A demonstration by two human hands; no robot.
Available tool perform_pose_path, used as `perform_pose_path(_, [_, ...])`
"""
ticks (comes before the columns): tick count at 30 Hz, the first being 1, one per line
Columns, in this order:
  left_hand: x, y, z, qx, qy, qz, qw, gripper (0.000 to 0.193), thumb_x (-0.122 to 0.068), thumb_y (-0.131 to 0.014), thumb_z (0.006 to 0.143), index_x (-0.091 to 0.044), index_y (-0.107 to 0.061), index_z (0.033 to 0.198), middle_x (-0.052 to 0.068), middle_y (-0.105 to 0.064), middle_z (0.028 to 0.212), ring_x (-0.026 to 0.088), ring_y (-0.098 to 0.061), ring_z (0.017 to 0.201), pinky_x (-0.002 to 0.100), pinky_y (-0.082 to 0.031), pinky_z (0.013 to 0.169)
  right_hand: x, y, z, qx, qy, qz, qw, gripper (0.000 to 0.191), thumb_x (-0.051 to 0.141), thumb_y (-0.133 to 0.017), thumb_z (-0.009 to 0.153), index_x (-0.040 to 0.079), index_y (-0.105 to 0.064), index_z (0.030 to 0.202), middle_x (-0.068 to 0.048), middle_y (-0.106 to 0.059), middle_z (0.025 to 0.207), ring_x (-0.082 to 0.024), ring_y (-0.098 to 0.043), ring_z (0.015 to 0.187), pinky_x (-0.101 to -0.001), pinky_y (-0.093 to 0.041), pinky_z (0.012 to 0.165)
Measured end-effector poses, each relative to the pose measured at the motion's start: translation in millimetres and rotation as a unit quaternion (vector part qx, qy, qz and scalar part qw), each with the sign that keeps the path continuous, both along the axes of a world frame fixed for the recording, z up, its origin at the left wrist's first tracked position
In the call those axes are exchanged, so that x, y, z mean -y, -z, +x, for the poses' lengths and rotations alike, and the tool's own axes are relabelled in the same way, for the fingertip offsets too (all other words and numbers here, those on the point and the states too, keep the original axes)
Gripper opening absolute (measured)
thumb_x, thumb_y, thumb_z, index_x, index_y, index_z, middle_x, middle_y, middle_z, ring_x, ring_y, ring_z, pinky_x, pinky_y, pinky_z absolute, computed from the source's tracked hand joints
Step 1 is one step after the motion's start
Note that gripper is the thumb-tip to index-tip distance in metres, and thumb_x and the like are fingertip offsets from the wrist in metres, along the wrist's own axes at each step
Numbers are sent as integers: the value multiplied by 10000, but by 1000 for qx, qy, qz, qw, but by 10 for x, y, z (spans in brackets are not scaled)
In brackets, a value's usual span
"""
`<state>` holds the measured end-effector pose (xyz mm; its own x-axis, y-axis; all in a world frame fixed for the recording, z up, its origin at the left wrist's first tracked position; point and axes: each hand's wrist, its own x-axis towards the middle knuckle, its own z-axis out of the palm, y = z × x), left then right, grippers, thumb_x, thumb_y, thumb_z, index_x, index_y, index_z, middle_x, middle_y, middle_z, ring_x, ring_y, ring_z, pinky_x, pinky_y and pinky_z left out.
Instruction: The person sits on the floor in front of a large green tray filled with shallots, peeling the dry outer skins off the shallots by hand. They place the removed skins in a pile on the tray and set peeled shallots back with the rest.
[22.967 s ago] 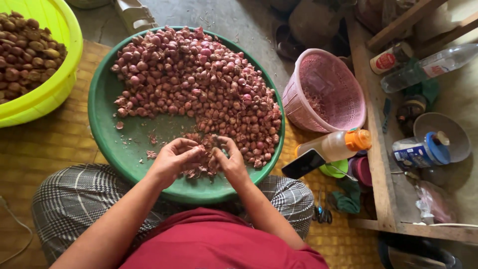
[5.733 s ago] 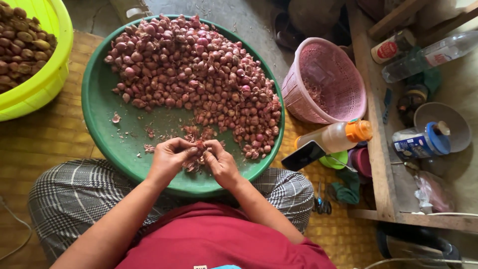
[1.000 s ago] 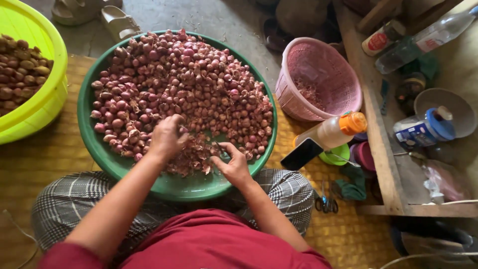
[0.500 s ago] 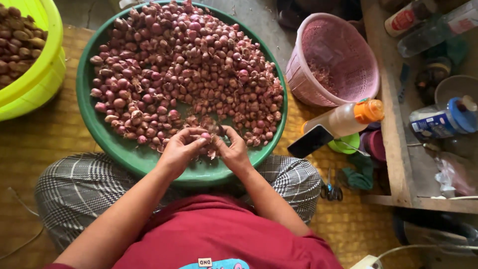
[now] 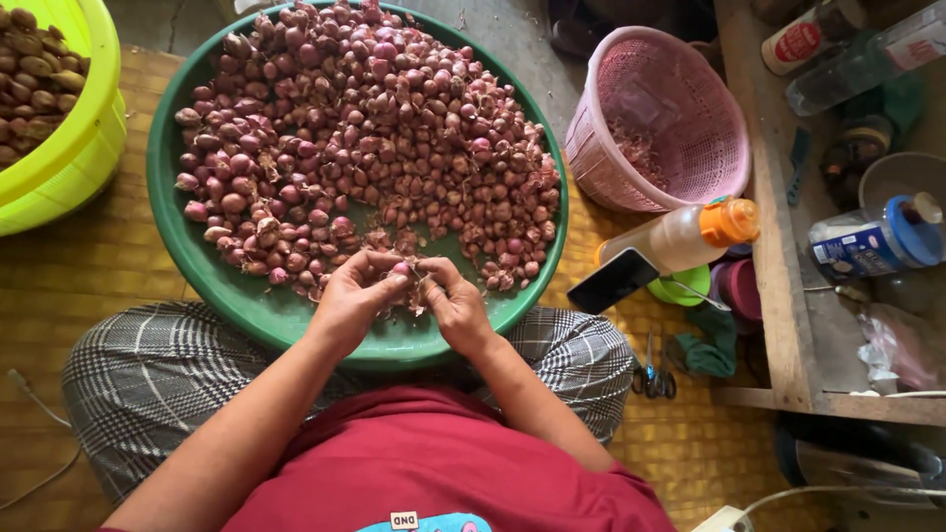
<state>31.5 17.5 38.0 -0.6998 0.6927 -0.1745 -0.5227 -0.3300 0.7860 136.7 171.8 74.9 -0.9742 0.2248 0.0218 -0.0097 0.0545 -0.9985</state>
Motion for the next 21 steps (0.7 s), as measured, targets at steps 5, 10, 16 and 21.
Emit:
perform_pose_path(5, [-21, 29, -21, -14, -21, -12, 1000, 216, -92, -716, 940, -19, -672, 1138, 68, -745, 992, 121, -699, 877, 270, -567, 763, -72, 66, 29, 36, -9, -59, 998, 297, 74, -488, 1068, 19, -539, 1356, -48, -652, 970, -100, -619, 854, -239, -523, 771])
perform_pose_path(10, [-18, 75, -12, -3, -13, -38, 999, 221, -97, -746, 960, 13, -673, 1137, 81, -730, 984, 121, -674, 851, 270, -539, 727, -50, 125, 24, -2, -14, 3, 1000, 271, 69, -491, 1091, -3, -545, 1346, -55, -642, 966, -110, -618, 858, -251, -519, 777])
perform_pose_path(16, [8, 36, -25, 9, 9, -15, 1000, 295, -98, -720, 923, -4, -675, 1199, 64, -750, 1055, 122, -704, 924, 264, -579, 772, -98, 22, 19, 47, 1, -65, 997, 401, 94, -458, 1037, 44, -480, 1433, -40, -679, 1032, -89, -629, 826, -238, -512, 732])
perform_pose_path(21, [9, -20, -19, 6, 15, -15, 1000, 311, -68, -709, 909, 11, -680, 1208, 62, -750, 1062, 135, -722, 931, 295, -614, 814, -65, -160, 31, 15, -30, 9, 999, 405, 80, -510, 1058, 20, -488, 1458, -66, -695, 1072, -117, -642, 889, -263, -524, 785])
